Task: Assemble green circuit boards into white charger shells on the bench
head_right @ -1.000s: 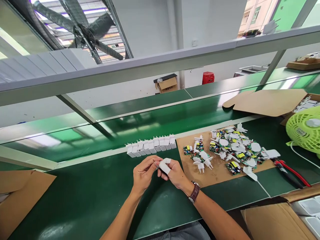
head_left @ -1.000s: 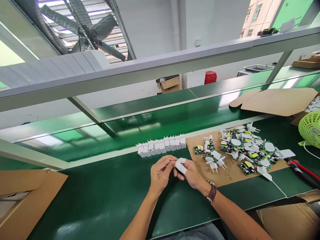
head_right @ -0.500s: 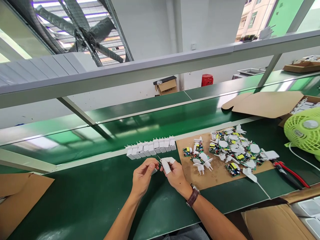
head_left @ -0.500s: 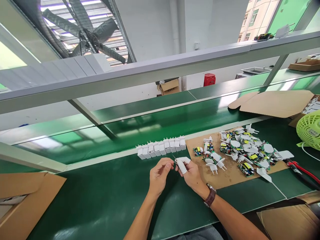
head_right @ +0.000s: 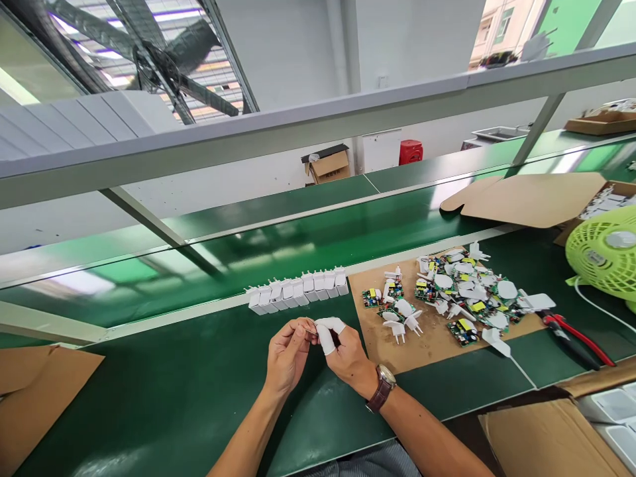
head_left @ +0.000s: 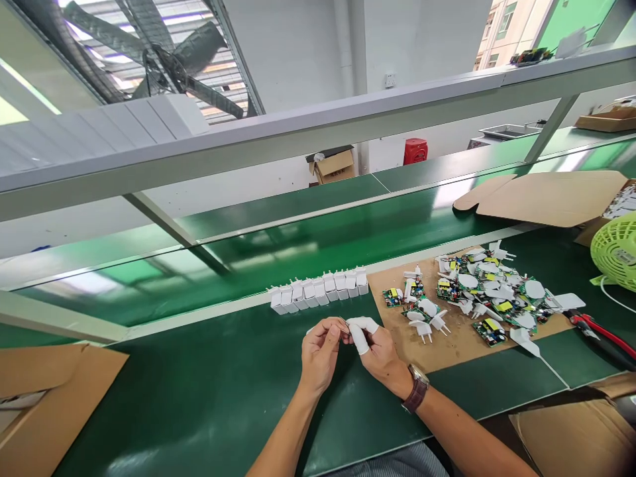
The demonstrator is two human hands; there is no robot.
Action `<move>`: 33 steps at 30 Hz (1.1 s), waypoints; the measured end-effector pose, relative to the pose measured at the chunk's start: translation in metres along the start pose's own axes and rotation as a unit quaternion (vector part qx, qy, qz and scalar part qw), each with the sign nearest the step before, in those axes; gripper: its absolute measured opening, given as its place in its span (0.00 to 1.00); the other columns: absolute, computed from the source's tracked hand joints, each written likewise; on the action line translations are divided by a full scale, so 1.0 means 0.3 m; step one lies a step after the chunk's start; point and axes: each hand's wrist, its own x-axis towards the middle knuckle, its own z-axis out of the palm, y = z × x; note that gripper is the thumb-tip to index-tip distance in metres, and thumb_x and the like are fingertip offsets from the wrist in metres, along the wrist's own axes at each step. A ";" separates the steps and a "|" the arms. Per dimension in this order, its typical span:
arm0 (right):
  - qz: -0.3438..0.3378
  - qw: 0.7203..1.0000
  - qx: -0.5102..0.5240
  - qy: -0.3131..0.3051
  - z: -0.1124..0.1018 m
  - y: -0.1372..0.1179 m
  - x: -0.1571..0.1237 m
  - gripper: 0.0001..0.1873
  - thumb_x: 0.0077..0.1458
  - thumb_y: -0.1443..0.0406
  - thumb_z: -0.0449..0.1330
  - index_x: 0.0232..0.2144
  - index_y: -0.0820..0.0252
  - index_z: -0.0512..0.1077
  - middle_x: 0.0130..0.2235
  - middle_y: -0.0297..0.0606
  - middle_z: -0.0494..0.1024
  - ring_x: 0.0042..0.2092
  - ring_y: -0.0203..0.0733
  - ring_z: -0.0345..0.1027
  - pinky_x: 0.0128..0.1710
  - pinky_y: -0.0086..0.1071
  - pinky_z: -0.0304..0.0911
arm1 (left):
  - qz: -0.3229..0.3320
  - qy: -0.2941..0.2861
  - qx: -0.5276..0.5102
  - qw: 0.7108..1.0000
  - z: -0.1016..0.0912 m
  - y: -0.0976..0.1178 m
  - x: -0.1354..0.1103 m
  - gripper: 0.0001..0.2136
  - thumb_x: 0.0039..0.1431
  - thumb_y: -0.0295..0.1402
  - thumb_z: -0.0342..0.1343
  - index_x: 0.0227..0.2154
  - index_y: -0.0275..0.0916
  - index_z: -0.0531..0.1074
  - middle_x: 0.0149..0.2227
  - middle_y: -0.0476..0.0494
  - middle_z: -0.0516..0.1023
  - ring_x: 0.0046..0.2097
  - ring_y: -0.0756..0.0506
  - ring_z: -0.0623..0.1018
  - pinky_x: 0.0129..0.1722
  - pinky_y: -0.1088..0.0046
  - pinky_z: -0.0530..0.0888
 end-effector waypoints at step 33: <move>-0.158 0.980 -0.108 -0.060 -0.037 -0.033 0.035 0.19 0.65 0.75 0.52 0.55 0.57 0.69 0.34 0.39 0.76 0.32 0.40 0.70 0.31 0.32 0.71 | 0.018 0.022 0.091 0.995 -0.057 -0.030 0.003 0.05 0.59 0.36 0.67 0.34 0.43 0.81 0.39 0.44 0.77 0.42 0.48 0.76 0.41 0.74 0.74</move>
